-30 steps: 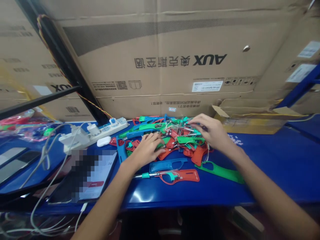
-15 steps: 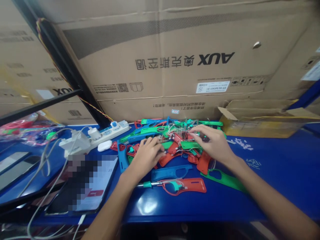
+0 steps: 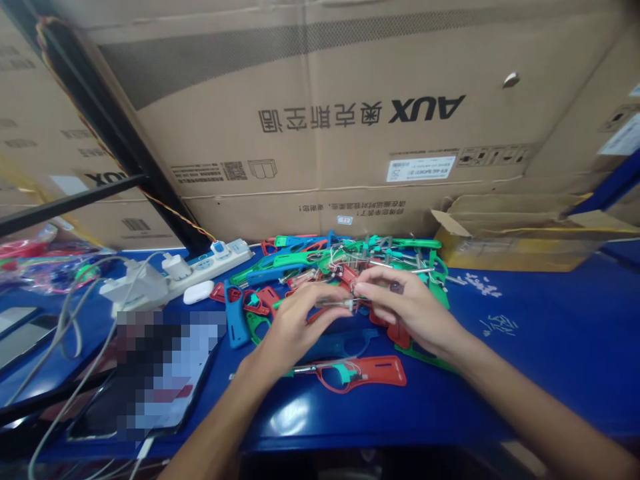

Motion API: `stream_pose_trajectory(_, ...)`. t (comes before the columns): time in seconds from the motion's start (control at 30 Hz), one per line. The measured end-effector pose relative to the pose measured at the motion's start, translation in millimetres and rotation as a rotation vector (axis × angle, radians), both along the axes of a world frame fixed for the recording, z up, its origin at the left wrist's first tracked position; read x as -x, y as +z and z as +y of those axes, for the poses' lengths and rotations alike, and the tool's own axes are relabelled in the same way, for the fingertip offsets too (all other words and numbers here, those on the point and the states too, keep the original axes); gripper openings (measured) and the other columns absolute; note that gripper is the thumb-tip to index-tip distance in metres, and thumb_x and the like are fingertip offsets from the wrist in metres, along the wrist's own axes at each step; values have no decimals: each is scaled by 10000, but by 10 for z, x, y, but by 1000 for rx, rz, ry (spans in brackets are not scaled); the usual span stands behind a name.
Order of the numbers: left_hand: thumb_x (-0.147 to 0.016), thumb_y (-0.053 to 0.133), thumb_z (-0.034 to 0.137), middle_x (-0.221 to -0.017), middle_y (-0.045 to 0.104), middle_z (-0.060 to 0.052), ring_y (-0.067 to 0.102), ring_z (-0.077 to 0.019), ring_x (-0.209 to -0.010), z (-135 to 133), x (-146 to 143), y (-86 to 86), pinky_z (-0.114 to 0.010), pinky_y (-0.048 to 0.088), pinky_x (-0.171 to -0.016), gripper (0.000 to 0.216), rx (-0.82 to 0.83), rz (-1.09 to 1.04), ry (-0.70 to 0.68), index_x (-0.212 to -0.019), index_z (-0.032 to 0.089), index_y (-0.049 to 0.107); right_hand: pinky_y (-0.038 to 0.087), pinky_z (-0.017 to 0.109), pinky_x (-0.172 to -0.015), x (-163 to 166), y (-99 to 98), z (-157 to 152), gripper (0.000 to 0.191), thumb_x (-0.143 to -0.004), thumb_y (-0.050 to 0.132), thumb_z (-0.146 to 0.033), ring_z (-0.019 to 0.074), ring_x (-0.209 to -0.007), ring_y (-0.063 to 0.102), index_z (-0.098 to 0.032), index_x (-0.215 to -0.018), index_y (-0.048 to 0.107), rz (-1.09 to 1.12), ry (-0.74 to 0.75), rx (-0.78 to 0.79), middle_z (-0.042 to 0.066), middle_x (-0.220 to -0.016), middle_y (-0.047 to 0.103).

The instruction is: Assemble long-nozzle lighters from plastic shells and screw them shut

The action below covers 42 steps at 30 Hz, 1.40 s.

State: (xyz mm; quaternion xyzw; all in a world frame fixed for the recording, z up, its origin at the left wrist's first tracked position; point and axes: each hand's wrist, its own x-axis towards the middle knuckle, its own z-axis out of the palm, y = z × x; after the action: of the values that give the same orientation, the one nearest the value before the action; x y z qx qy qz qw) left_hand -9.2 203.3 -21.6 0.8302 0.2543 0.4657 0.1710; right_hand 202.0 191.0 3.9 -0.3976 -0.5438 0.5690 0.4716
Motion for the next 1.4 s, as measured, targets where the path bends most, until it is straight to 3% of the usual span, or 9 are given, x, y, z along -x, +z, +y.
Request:
stream_pose_trajectory(0.27,-955,693,275,-1039,761,-33,734,-155,-961,0,-1,10,-288,604,-862,166,-14,-13,25,-1097,199,653,246,224,-448,-28,-10,-8,237,-846,774,-446,66,-442,402,-221,-909,740,-95,96,-22,-63,-504,504)
stream_pose_trajectory(0.73,-939,704,210,-1014,758,-40,734,-158,-938,15,-6,21,-291,612,-848,154,-22,-26,-3,-1087,190,664,233,225,-472,-7,-75,-13,271,-844,788,-442,61,-482,415,-205,-973,762,-64,73,11,-38,-594,553)
stream_pose_trajectory(1.0,-924,719,168,-1023,750,-29,719,-133,-958,34,6,-19,-262,582,-885,175,-62,-39,6,-1090,181,664,304,222,-499,-35,-19,-37,221,-884,747,-419,66,-492,412,-203,-925,760,-130,113,-103,-56,-538,503)
stream_pose_trajectory(1.2,-928,713,155,-1022,757,-48,728,-153,-985,15,-33,-59,-290,595,-895,140,-71,-82,10,-1062,173,674,346,232,-479,-17,15,-32,172,-867,757,-349,49,-482,469,-178,-841,762,-140,77,-184,-16,-740,601)
stream_pose_trajectory(1.4,-931,712,170,-1030,765,-48,736,-162,-981,43,-17,-63,-314,607,-892,158,-144,-87,-4,-1083,179,671,323,229,-457,23,28,-91,226,-893,733,-402,66,-441,445,-177,-906,751,-156,61,-128,-52,-543,531)
